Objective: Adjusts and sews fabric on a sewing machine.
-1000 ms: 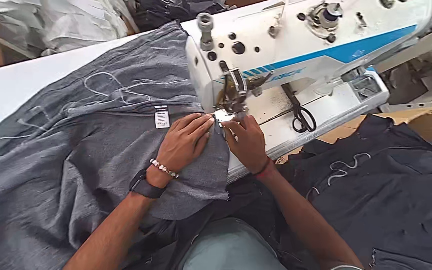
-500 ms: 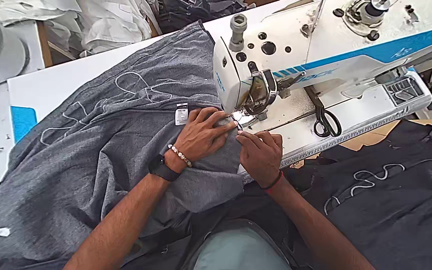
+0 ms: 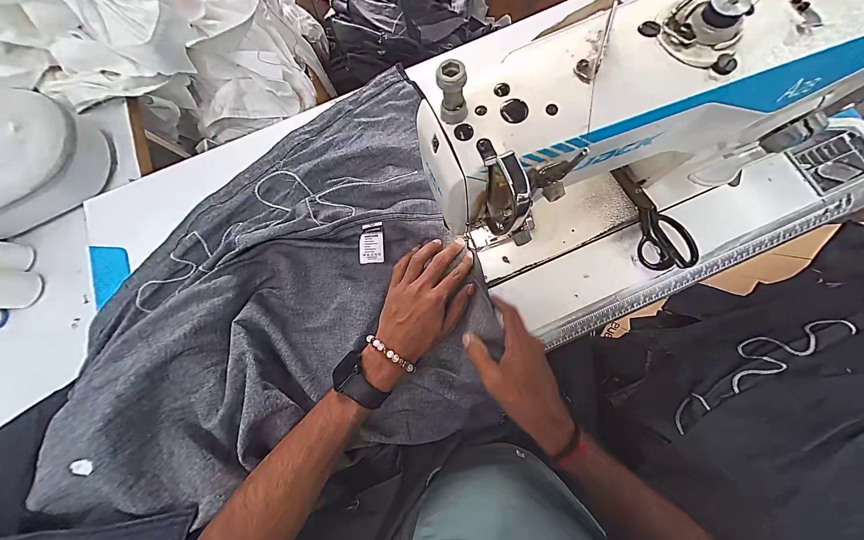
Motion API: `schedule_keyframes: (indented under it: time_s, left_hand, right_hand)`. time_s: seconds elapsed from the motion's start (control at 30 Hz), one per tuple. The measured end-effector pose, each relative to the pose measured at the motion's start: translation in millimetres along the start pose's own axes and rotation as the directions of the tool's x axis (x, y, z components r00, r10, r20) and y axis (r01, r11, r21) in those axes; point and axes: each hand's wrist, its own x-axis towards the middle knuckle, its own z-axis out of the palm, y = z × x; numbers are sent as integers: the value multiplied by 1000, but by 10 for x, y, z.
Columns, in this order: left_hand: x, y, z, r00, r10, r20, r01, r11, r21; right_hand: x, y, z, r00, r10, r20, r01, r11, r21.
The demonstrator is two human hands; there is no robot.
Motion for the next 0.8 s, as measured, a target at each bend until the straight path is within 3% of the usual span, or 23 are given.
schedule_keyframes:
  time_s: [0.1, 0.17, 0.57, 0.8]
  left_hand:
    - [12, -11, 1, 1000, 5, -19, -4, 1000, 29]
    - [31, -21, -6, 999, 14, -41, -12, 998, 56]
    - [78, -118, -52, 992, 99, -80, -90, 989, 117]
    - [127, -160, -67, 986, 149, -81, -139, 983, 120]
  right_hand:
    - [-345, -6, 70, 998, 28, -48, -16, 972, 234]
    - [-312, 7, 67, 996, 23, -88, 2, 961, 276]
    - [-107, 99, 67, 996, 73, -58, -66, 991, 112]
    - [-52, 112, 48, 994, 33, -101, -29, 999, 46]
